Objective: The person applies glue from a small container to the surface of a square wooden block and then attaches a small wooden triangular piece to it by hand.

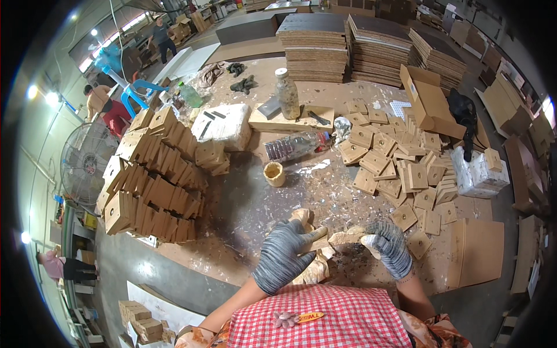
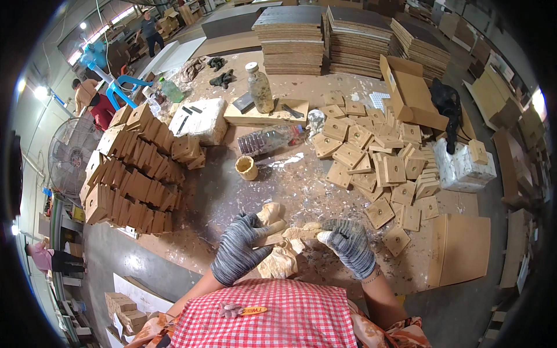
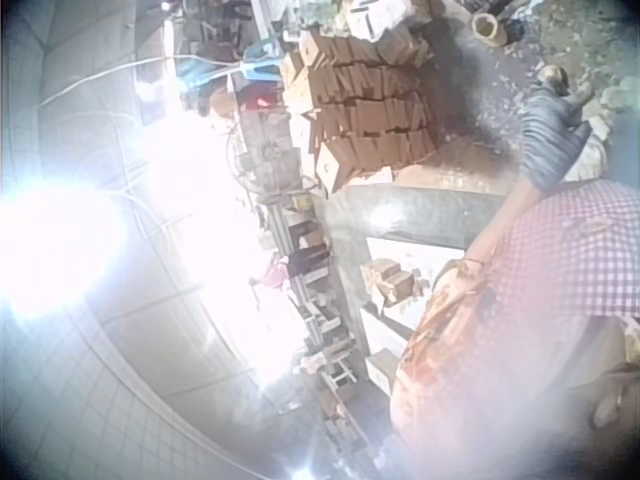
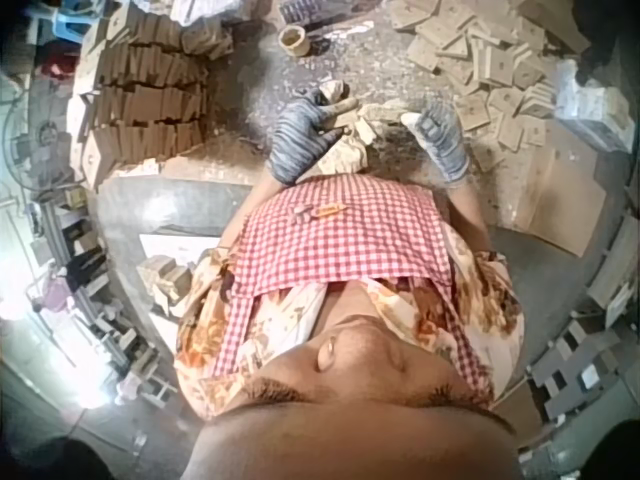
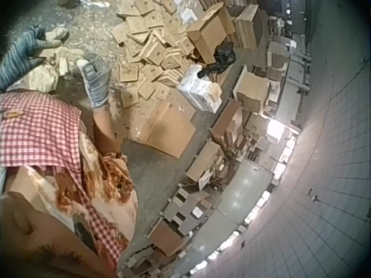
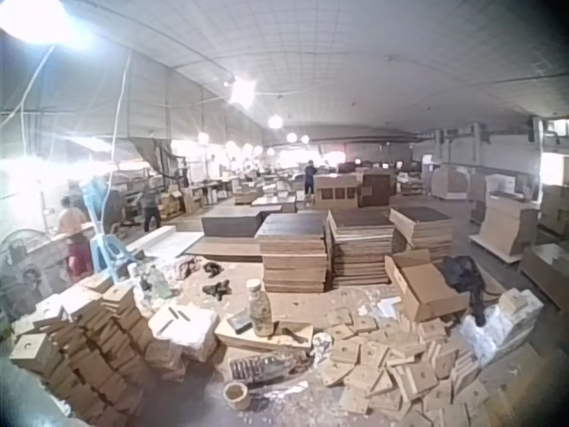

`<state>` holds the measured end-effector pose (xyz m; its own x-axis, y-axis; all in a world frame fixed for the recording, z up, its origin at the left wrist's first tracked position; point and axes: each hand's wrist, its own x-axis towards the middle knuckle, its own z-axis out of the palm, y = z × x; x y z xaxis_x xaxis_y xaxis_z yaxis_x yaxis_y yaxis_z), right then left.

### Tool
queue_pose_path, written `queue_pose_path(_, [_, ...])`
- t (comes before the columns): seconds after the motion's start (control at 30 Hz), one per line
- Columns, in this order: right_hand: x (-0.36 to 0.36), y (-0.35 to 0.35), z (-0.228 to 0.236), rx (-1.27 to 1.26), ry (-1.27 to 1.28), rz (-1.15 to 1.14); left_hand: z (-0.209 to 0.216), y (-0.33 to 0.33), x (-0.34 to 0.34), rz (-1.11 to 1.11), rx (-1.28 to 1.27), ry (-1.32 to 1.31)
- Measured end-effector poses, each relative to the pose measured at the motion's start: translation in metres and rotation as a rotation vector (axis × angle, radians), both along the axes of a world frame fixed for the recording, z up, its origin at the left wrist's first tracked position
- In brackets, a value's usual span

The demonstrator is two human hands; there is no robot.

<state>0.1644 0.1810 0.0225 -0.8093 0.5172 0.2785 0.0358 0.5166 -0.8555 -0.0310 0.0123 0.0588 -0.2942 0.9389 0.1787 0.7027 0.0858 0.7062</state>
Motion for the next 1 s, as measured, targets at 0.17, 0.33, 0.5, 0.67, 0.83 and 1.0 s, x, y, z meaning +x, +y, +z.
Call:
queue_pose_path(0.17, [-0.003,-0.005,0.013,-0.307,-0.139,-0.080,0.001,-0.001,0.000,0.008,-0.017,0.005])
queue_pose_path(0.33, [-0.003,-0.005,0.006,-0.364,-0.106,-0.092,0.006,-0.001,-0.001,-0.041,-0.051,0.041])
queue_pose_path(0.5, [-0.003,-0.004,0.007,-0.344,-0.109,-0.074,0.000,-0.001,0.000,-0.015,-0.002,0.009])
queue_pose_path(0.67, [-0.002,-0.004,0.013,-0.509,-0.146,-0.062,0.000,-0.002,0.000,-0.012,-0.041,0.046])
queue_pose_path(0.83, [-0.001,-0.002,-0.002,-0.287,-0.061,-0.064,0.001,-0.002,0.002,-0.011,-0.017,0.087])
queue_pose_path(1.0, [0.001,-0.002,0.004,-0.382,-0.106,-0.055,0.004,-0.001,0.002,-0.007,-0.057,0.107])
